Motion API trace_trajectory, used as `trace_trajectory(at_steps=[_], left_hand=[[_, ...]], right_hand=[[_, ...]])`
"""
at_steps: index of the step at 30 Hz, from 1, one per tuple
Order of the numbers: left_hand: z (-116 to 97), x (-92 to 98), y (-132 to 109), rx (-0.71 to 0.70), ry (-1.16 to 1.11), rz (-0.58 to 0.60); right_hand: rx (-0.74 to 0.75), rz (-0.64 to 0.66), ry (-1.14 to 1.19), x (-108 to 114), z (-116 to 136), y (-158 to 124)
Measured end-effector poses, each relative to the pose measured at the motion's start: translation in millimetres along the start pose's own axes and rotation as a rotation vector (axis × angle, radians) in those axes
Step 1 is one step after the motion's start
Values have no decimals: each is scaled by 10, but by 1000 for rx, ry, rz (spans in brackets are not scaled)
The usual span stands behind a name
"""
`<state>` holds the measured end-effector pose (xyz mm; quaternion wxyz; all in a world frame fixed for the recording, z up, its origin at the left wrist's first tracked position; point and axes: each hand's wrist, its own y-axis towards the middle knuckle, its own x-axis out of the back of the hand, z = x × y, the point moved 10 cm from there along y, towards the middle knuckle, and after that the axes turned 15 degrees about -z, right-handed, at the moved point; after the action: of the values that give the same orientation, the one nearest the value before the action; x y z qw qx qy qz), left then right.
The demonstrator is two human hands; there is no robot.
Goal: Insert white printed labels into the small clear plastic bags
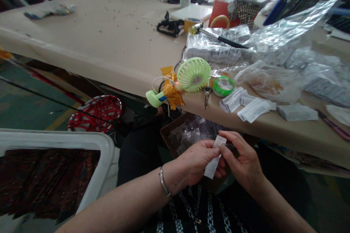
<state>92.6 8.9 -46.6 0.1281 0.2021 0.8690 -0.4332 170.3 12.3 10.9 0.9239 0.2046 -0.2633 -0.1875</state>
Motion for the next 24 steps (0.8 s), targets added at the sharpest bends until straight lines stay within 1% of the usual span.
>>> trace_trajectory(at_steps=[4, 9, 14, 16, 18, 21, 23, 24], left_hand=[[14, -6, 15, 7, 5, 4], [60, 32, 29, 45, 24, -34], [61, 26, 24, 40, 8, -25], [52, 35, 18, 33, 0, -30], [28, 40, 8, 18, -15, -26], [-10, 45, -11, -9, -32, -4], [-20, 56, -19, -15, -40, 7], [-24, 64, -22, -18, -44, 10]], right_hand=[[37, 7, -38, -15, 39, 9], [17, 8, -27, -27, 32, -8], [-20, 14, 0, -40, 13, -41], [-96, 4, 26, -43, -63, -60], [-243, 3, 90, -64, -213, -93], [-521, 34, 300, -171, -472, -176], [-655, 57, 455, -257, -570, -216], [-696, 66, 512, -290, -591, -226]])
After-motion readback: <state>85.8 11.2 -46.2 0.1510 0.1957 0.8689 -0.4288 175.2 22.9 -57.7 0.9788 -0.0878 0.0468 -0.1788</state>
